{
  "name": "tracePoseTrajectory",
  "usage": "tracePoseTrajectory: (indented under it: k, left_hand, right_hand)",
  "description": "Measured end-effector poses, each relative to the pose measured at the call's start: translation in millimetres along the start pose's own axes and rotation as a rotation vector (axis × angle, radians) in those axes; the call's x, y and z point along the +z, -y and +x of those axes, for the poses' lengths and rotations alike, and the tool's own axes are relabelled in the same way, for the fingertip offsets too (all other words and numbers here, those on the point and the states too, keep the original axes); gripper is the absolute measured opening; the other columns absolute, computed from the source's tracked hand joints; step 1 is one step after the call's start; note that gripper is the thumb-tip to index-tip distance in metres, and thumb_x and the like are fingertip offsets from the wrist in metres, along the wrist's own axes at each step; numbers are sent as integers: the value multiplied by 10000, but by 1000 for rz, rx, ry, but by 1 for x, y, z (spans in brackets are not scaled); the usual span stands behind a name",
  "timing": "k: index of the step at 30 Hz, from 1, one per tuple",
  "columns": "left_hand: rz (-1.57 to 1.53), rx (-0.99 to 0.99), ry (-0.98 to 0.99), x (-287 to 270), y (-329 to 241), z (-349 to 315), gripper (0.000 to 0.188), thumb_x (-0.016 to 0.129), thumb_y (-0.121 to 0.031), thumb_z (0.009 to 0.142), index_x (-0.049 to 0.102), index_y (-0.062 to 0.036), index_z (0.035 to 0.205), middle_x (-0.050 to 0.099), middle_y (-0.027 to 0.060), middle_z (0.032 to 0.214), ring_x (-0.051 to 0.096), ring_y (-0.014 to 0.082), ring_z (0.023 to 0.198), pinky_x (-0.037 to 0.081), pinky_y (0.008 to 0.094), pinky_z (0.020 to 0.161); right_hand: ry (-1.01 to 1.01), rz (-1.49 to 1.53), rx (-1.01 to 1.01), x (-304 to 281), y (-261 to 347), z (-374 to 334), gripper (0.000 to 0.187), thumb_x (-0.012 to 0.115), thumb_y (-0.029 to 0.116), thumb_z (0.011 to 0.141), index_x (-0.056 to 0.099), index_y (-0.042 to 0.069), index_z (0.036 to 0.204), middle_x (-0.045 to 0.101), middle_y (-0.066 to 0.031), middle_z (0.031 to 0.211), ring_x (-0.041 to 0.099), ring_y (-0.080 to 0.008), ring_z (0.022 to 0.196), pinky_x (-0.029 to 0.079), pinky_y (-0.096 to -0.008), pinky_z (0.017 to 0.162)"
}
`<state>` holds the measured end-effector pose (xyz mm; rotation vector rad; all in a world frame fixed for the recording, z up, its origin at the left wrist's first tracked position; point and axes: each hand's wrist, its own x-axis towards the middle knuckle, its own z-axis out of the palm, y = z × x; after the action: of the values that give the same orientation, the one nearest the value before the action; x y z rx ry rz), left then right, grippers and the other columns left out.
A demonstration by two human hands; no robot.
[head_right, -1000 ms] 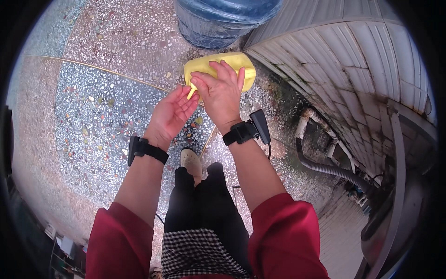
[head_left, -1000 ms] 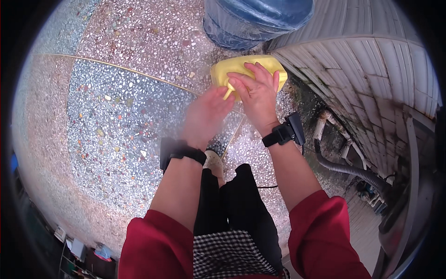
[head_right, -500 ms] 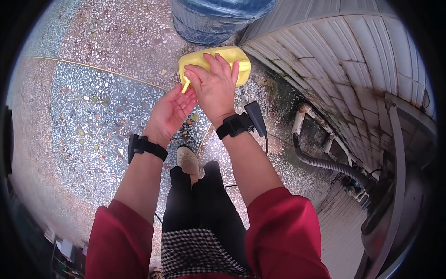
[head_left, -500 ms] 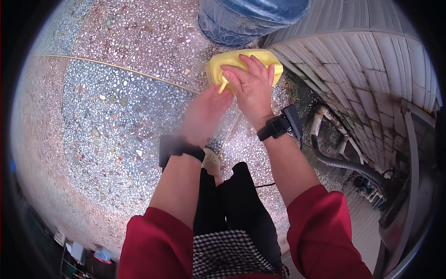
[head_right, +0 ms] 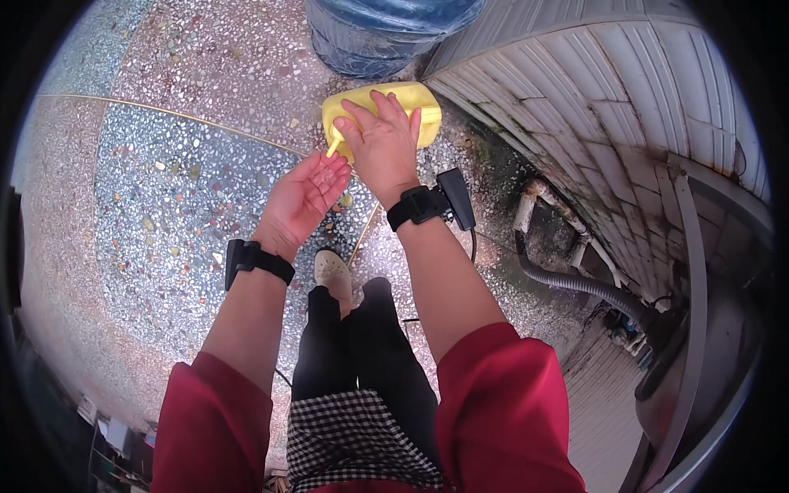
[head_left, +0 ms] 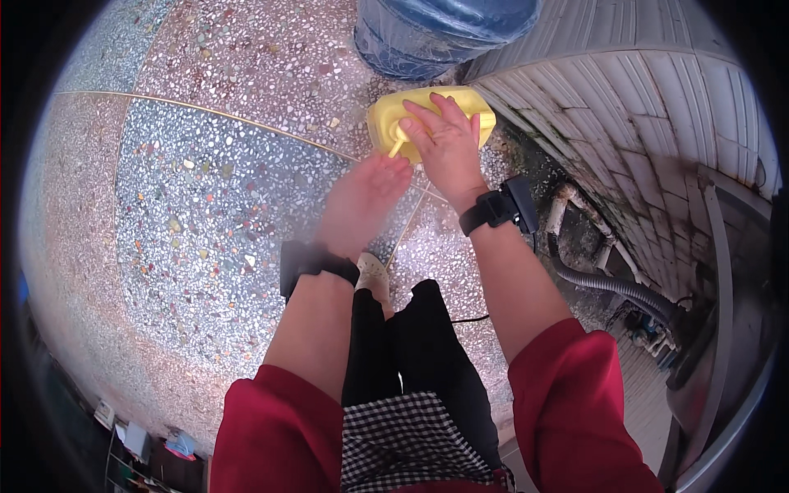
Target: The person is washing their hands in a utility sink using water and liquid soap from a yellow container.
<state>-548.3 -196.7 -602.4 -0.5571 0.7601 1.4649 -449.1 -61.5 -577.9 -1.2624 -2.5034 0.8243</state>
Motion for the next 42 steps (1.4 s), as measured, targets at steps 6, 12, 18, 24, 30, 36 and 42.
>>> tracePoseTrajectory:
  k: [6,12,18,24,30,36,42]
  left_hand:
    - [16,2,36,48,-3,-113,508,458,-364,1122,502,22,1449,600,160,1420,577,274,1334,465,403,1152]
    - [-251,134,312,112,2,-254,665,356,-569,1108,358,-85,1564,463,75,1534,452,206,1415,367,388,1194]
    - [-150,189,392,237,22,-404,774,309,-646,1081,283,-90,1618,375,82,1632,377,249,1495,299,418,1243]
    - [-27,44,601,372,96,-501,865,293,-680,1063,168,-67,1661,201,100,1730,219,264,1583,138,429,1295]
    - [72,-54,1004,440,169,-530,726,315,-532,1112,204,-53,1646,221,130,1719,224,253,1580,160,413,1297]
    - [174,-301,821,495,283,-527,651,333,-478,1126,285,-47,1612,355,129,1656,346,261,1525,251,434,1277]
    - [321,-212,862,530,348,-484,609,434,-440,1111,365,-28,1555,387,160,1605,370,262,1499,341,449,1231]
  right_hand:
    - [48,821,340,-46,95,-49,699,503,494,1073,476,-63,1494,505,-274,1514,406,-393,1469,221,-450,1255]
    - [175,485,46,-131,221,-138,816,540,493,1042,317,-87,1571,332,-298,1628,224,-416,1564,121,-497,1288]
    - [-12,294,-308,-320,330,-191,888,692,445,929,358,-94,1551,382,-289,1598,253,-417,1555,132,-525,1281]
    - [-301,215,-151,-482,303,-236,760,630,427,977,426,-69,1516,408,-308,1571,322,-423,1526,208,-540,1259]
    - [-463,43,-269,-585,313,-304,662,624,416,979,523,-25,1463,475,-262,1537,365,-398,1507,224,-536,1248]
    - [-625,31,-90,-649,156,-339,598,517,423,1054,521,-3,1473,455,-258,1554,314,-424,1525,251,-518,1244]
    - [-458,182,-215,-697,146,-387,444,507,358,1058,613,67,1376,487,-233,1521,370,-413,1488,284,-505,1233]
